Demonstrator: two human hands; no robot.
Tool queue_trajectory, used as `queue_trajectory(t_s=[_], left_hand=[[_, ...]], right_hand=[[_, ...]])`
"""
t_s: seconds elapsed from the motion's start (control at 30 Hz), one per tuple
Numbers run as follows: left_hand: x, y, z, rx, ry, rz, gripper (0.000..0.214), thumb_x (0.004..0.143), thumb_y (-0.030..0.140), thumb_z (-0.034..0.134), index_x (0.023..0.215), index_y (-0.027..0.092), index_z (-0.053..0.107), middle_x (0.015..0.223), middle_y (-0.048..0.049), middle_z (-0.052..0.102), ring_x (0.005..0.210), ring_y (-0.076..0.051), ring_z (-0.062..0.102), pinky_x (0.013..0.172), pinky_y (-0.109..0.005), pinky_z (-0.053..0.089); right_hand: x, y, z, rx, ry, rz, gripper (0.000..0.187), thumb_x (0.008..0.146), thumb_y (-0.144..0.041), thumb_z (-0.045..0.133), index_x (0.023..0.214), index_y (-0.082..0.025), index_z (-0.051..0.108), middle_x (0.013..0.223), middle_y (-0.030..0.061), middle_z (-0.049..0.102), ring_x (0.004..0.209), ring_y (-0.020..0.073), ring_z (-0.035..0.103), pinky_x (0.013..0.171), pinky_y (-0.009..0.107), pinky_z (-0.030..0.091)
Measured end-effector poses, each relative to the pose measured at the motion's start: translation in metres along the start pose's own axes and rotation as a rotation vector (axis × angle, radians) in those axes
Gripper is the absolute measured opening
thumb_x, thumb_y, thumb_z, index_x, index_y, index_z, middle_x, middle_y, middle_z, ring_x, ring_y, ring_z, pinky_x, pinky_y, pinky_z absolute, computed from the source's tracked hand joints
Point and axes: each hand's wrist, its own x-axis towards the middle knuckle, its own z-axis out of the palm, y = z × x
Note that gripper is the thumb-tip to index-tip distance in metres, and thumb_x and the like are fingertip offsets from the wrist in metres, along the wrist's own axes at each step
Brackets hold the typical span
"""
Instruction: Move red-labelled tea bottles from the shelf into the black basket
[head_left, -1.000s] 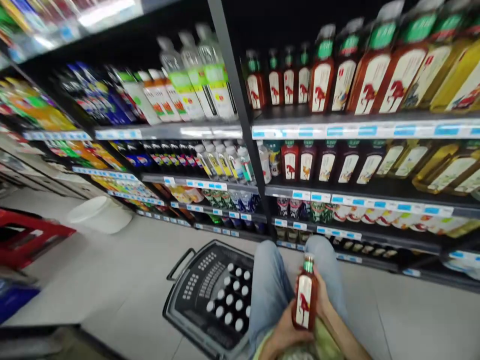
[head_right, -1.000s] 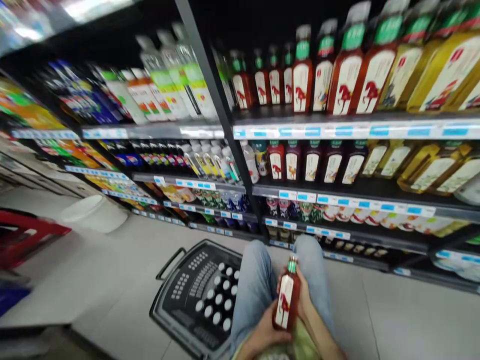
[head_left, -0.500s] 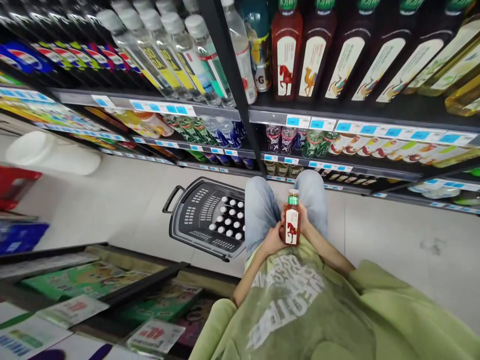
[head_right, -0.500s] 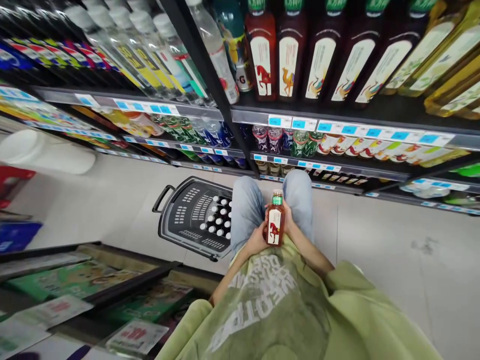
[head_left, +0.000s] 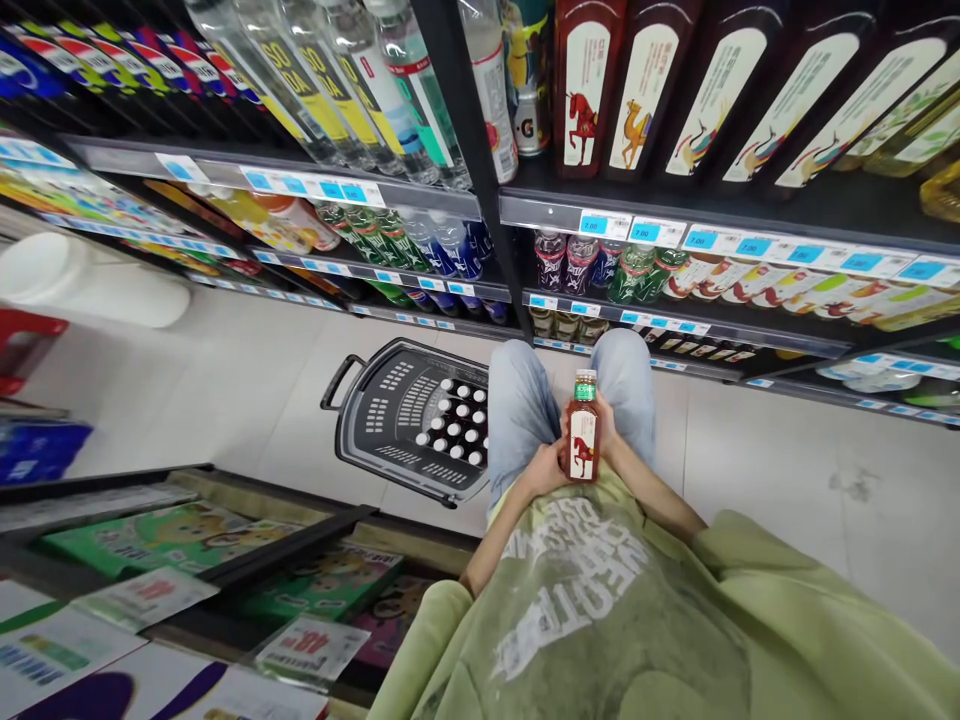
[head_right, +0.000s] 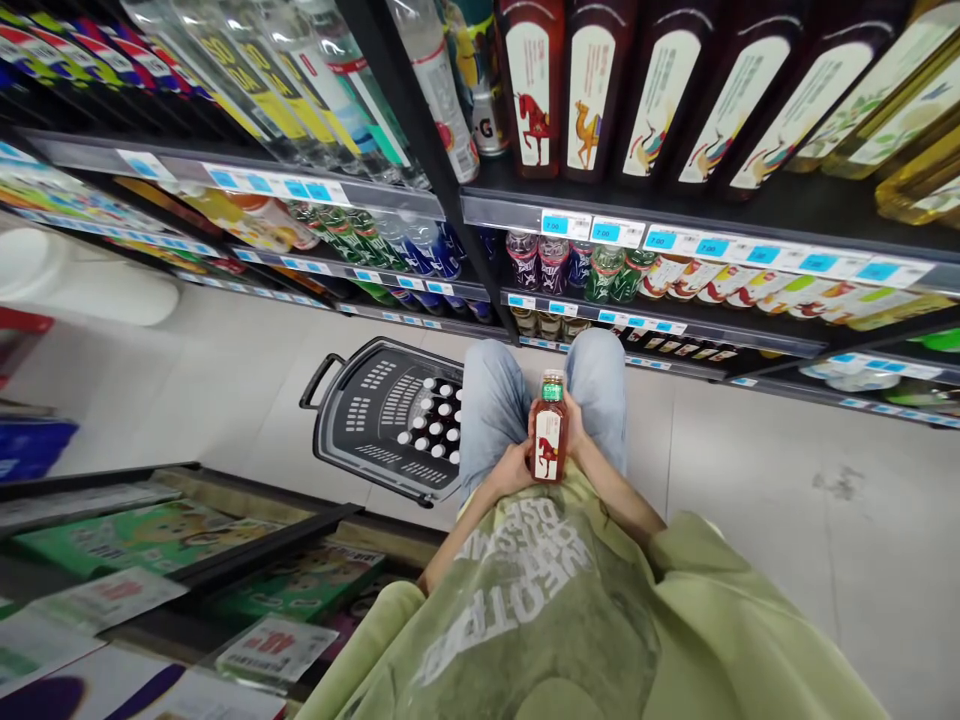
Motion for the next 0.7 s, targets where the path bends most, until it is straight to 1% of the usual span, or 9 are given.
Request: queue_trajectory(t_s=[0.07, 0.13, 0.27, 0.33, 0.4, 0.57, 0.7], left_hand=[[0.001, -0.001, 0.001, 0.047, -0.007, 0.006, 0.033, 0.075, 0.034, 0.081, 0.096, 0.015, 0.066, 0.077, 0.0008, 0.070, 0.067, -0.014, 0.055, 0.067, -0.025, 0.044], [0.002, -0.003, 0.002, 0.087, -0.022, 0.013, 0.029, 0.076, 0.034, 0.080, 0.092, 0.016, 0.065, 0.074, 0.0028, 0.066, 0.065, -0.012, 0.050, 0.067, -0.025, 0.044], [0.004, -0.007, 0.003, 0.159, -0.041, 0.009, 0.024, 0.077, 0.033, 0.079, 0.082, 0.017, 0.062, 0.066, 0.0050, 0.058, 0.061, -0.011, 0.044, 0.066, -0.026, 0.042], [0.004, -0.009, 0.004, 0.171, -0.038, 0.012, 0.022, 0.077, 0.031, 0.078, 0.079, 0.017, 0.061, 0.065, 0.0051, 0.056, 0.060, -0.011, 0.043, 0.064, -0.026, 0.040], [0.005, -0.010, 0.004, 0.165, -0.037, 0.015, 0.022, 0.076, 0.030, 0.078, 0.079, 0.018, 0.061, 0.064, 0.0051, 0.056, 0.059, -0.011, 0.043, 0.063, -0.026, 0.039], [0.005, -0.015, 0.006, 0.137, -0.040, 0.020, 0.024, 0.075, 0.030, 0.080, 0.078, 0.018, 0.060, 0.065, 0.0048, 0.058, 0.060, -0.011, 0.046, 0.063, -0.025, 0.038], [0.005, -0.015, 0.006, 0.147, -0.036, 0.035, 0.025, 0.075, 0.030, 0.081, 0.078, 0.019, 0.059, 0.065, 0.0048, 0.057, 0.058, -0.011, 0.045, 0.062, -0.025, 0.037]], right_hand=[[0.001, 0.000, -0.001, -0.018, 0.001, 0.013, 0.066, 0.085, -0.083, 0.029, 0.093, -0.022, 0.054, 0.073, 0.0017, 0.061, 0.067, 0.0196, 0.058, 0.062, 0.031, 0.049], [0.004, 0.002, -0.005, 0.006, -0.022, 0.013, 0.066, 0.087, -0.082, 0.030, 0.094, -0.021, 0.055, 0.075, 0.0025, 0.063, 0.067, 0.0198, 0.060, 0.061, 0.030, 0.050], [0.015, 0.010, -0.017, 0.138, -0.161, -0.028, 0.061, 0.087, -0.079, 0.040, 0.092, -0.020, 0.056, 0.070, 0.0055, 0.065, 0.060, 0.0219, 0.062, 0.053, 0.031, 0.050], [0.019, 0.014, -0.022, 0.180, -0.225, -0.053, 0.060, 0.089, -0.077, 0.039, 0.092, -0.019, 0.057, 0.071, 0.0068, 0.067, 0.059, 0.0226, 0.063, 0.052, 0.032, 0.051], [0.022, 0.016, -0.025, 0.201, -0.260, -0.066, 0.061, 0.093, -0.075, 0.035, 0.093, -0.018, 0.059, 0.073, 0.0076, 0.068, 0.059, 0.0224, 0.064, 0.053, 0.033, 0.052], [0.021, 0.017, -0.025, 0.205, -0.239, -0.046, 0.066, 0.098, -0.071, 0.023, 0.094, -0.017, 0.061, 0.075, 0.0075, 0.069, 0.059, 0.0211, 0.064, 0.055, 0.033, 0.052], [0.020, 0.017, -0.024, 0.197, -0.230, -0.048, 0.069, 0.099, -0.070, 0.017, 0.094, -0.017, 0.062, 0.074, 0.0070, 0.069, 0.058, 0.0202, 0.063, 0.054, 0.032, 0.051]])
